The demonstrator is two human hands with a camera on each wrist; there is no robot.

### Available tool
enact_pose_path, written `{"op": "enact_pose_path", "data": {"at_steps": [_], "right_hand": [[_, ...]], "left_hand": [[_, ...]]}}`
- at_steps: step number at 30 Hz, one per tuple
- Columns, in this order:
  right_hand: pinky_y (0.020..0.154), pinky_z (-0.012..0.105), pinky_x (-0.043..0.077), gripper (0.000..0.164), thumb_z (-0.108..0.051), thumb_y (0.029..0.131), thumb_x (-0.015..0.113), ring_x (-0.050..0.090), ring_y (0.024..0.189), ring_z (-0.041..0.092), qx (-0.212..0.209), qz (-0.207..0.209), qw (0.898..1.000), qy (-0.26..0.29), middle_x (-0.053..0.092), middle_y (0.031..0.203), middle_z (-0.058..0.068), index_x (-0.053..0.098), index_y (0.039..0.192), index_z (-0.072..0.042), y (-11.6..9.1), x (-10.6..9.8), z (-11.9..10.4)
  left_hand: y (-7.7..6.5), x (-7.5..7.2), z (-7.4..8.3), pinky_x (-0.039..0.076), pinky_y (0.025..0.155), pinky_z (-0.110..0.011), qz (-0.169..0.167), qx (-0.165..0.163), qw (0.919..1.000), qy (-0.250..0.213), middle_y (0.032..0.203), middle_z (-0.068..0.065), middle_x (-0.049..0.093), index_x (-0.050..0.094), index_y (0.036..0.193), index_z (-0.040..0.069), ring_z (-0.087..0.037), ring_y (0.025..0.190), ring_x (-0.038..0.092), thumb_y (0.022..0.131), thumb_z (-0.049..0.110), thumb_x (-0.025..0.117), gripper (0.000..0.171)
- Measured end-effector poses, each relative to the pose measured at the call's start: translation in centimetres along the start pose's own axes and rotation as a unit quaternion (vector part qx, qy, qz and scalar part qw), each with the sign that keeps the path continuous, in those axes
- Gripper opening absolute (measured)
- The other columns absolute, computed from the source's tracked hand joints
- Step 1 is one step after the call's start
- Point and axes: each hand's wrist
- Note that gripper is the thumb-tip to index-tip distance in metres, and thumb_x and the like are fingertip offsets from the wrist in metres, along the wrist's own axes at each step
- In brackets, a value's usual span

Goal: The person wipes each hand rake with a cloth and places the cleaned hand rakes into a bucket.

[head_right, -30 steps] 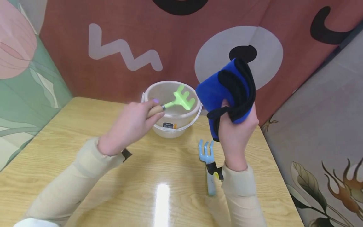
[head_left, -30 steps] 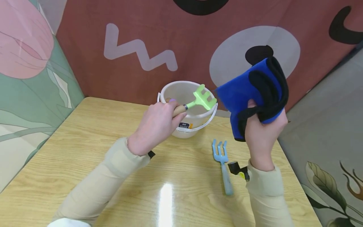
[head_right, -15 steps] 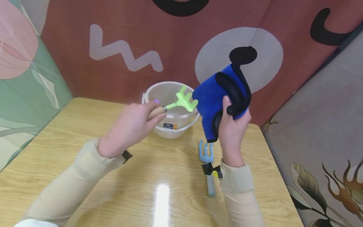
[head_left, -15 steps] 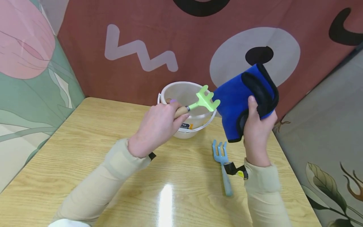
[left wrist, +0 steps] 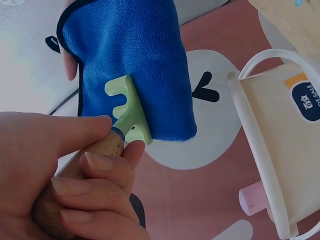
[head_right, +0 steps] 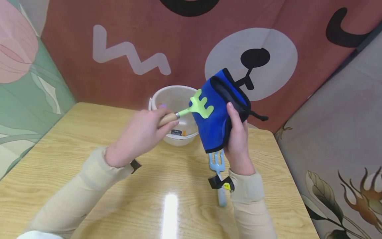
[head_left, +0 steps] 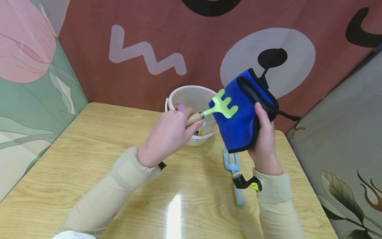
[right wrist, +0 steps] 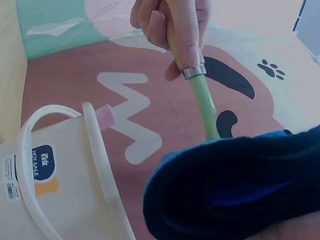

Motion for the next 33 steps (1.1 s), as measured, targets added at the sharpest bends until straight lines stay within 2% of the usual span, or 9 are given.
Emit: {"op": "enact_pose_path", "data": {"at_steps": [4, 7, 14, 19, 26, 33], "right_hand": [[0.095, 0.039, 0.054, 0.064, -0.046, 0.098, 0.058, 0.047, 0.134, 0.03, -0.011, -0.031, 0.999, -0.006, 0.042, 0.154, 0.004, 0.034, 0.155, -0.03, 0.2, 0.0, 0.5], [0.09, 0.037, 0.056, 0.064, -0.037, 0.098, 0.062, 0.05, 0.131, 0.03, -0.011, -0.034, 0.999, -0.02, 0.044, 0.151, 0.005, 0.034, 0.155, -0.029, 0.3, 0.1, 0.8], [0.096, 0.044, 0.052, 0.064, -0.036, 0.098, 0.06, 0.048, 0.131, 0.032, 0.054, -0.002, 0.997, -0.058, 0.042, 0.151, 0.003, 0.029, 0.154, -0.029, 0.1, 0.8, 1.1], [0.093, 0.042, 0.054, 0.057, -0.031, 0.099, 0.055, 0.051, 0.127, 0.031, 0.069, -0.007, 0.996, -0.049, 0.045, 0.147, 0.004, 0.031, 0.151, -0.026, 0.0, 0.8, 1.6], [0.09, 0.039, 0.055, 0.052, -0.022, 0.099, 0.054, 0.055, 0.122, 0.029, 0.052, -0.014, 0.999, -0.006, 0.05, 0.142, 0.003, 0.039, 0.149, -0.022, 0.0, 1.0, 2.2], [0.092, 0.039, 0.055, 0.054, -0.02, 0.099, 0.054, 0.053, 0.125, 0.029, 0.055, -0.015, 0.998, 0.009, 0.049, 0.143, 0.003, 0.037, 0.15, -0.024, -0.3, 1.5, 2.7]], "left_hand": [[0.1, 0.0, 0.2, 0.04, 0.047, -0.031, -0.004, 0.009, 0.9999, -0.008, 0.065, 0.001, 0.051, 0.06, 0.078, 0.011, -0.014, 0.048, 0.047, 0.101, 0.026, 0.059, 0.027], [0.1, 0.0, 0.2, 0.04, 0.048, -0.031, -0.008, 0.01, 0.9998, -0.011, 0.064, 0.002, 0.051, 0.061, 0.08, 0.01, -0.014, 0.048, 0.047, 0.101, 0.025, 0.06, 0.026], [0.0, 0.0, 0.0, 0.042, 0.049, -0.031, -0.018, 0.007, 0.9998, -0.006, 0.067, 0.0, 0.053, 0.063, 0.083, 0.008, -0.015, 0.051, 0.05, 0.1, 0.027, 0.062, 0.025], [0.0, 0.0, -0.1, 0.043, 0.048, -0.031, -0.02, 0.012, 0.9997, 0.001, 0.065, 0.0, 0.052, 0.061, 0.082, 0.008, -0.016, 0.051, 0.051, 0.1, 0.028, 0.063, 0.027], [0.0, 0.1, -0.1, 0.044, 0.05, -0.031, -0.033, 0.006, 0.9994, 0.009, 0.068, -0.002, 0.053, 0.065, 0.09, 0.006, -0.017, 0.055, 0.053, 0.099, 0.031, 0.064, 0.026], [0.2, 0.3, -0.4, 0.045, 0.053, -0.032, -0.044, 0.002, 0.999, 0.0, 0.069, -0.002, 0.053, 0.067, 0.093, 0.006, -0.018, 0.06, 0.054, 0.099, 0.033, 0.064, 0.027]]}}
Point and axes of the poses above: each hand's wrist, its own y-axis towards the middle knuckle, its own x-axis out of the palm, z = x × y
